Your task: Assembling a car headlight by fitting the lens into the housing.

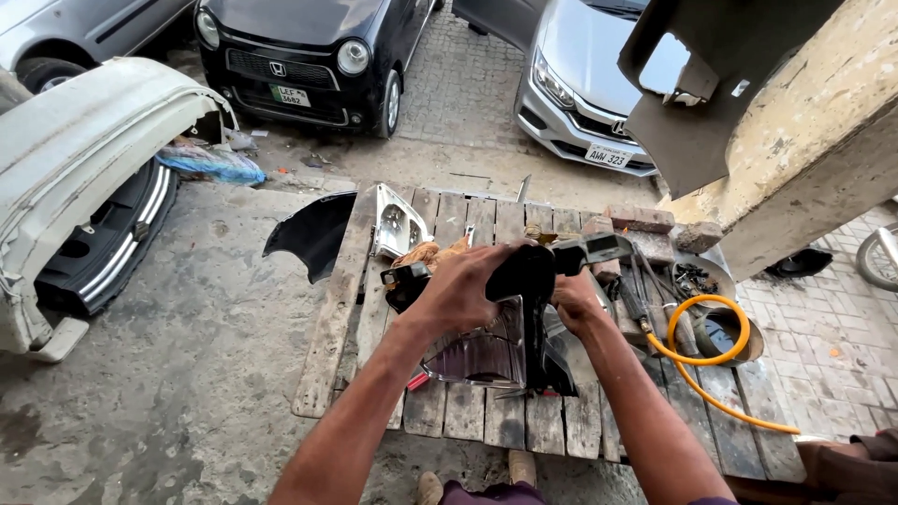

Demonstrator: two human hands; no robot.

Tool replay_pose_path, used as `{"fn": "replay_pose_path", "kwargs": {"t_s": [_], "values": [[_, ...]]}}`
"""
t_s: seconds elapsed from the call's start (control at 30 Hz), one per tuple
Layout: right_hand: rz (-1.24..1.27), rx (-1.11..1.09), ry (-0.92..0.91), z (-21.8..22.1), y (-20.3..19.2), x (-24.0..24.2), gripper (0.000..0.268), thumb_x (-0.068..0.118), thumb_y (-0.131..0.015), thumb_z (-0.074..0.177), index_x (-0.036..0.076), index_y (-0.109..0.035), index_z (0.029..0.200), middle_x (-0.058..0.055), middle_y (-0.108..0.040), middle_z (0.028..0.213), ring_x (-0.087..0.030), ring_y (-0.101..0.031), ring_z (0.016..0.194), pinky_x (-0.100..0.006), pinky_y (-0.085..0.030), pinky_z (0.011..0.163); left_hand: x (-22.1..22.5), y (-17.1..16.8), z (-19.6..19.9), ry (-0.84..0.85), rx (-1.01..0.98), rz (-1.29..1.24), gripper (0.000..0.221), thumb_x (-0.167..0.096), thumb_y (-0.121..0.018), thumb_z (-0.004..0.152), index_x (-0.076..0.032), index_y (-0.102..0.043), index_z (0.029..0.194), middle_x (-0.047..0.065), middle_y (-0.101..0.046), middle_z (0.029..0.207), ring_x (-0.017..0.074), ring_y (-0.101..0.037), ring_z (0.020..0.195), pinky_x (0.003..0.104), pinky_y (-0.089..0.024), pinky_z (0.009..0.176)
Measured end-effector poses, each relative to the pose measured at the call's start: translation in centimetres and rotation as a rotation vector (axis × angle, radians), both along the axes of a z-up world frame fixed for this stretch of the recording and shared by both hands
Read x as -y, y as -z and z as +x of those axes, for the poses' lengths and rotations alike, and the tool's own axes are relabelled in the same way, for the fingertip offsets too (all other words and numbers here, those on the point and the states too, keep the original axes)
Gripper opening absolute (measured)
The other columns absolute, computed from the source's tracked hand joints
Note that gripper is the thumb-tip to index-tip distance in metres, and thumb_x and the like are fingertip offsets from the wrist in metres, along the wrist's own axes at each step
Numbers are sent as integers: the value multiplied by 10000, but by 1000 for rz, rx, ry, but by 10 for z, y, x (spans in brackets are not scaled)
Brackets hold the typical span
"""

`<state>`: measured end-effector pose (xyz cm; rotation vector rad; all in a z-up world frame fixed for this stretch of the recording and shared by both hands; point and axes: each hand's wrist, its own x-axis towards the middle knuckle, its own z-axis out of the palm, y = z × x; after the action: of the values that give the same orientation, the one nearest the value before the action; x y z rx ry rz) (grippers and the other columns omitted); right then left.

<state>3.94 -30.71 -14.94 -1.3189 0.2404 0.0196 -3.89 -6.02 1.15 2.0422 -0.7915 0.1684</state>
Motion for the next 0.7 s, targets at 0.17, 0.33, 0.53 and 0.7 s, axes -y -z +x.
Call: {"fn": "replay_pose_path", "kwargs": {"t_s": [0.17,0.33,0.53,0.7], "values": [[-18,-15,-8,-9,-9,-3,141,39,-743,906,-15,-711,1033,-109,-617,753,-188,-622,604,-455,-641,679,9,9,-3,1,58,36,945,19,-715,663,-177,-524,1568,168,-777,1185,430,-736,1109,548,-606,900],[-33,-19,2,-15,-23,-7,143,47,-750,906,-24,-717,1026,-129,-631,769,-206,-640,628,-463,-642,686,17,12,-2,-14,125,107,945,-21,-733,662,-181,-511,1566,126,-775,1213,379,-728,1152,521,-609,899],[-49,-27,11,-22,-39,-8,149,58,-759,907,-36,-725,1017,-154,-649,790,-231,-665,660,-473,-643,697,10,14,3,-21,84,132,963,-16,-699,645,-188,-503,1572,104,-775,1188,373,-724,1158,524,-612,881],[-67,-40,6,-26,-54,-12,158,69,-769,907,-48,-733,1009,-180,-668,811,-256,-689,692,-484,-644,707,0,-9,-4,-25,50,146,866,54,-726,602,-114,-612,1444,138,-785,1096,400,-723,1111,525,-585,952]]}}
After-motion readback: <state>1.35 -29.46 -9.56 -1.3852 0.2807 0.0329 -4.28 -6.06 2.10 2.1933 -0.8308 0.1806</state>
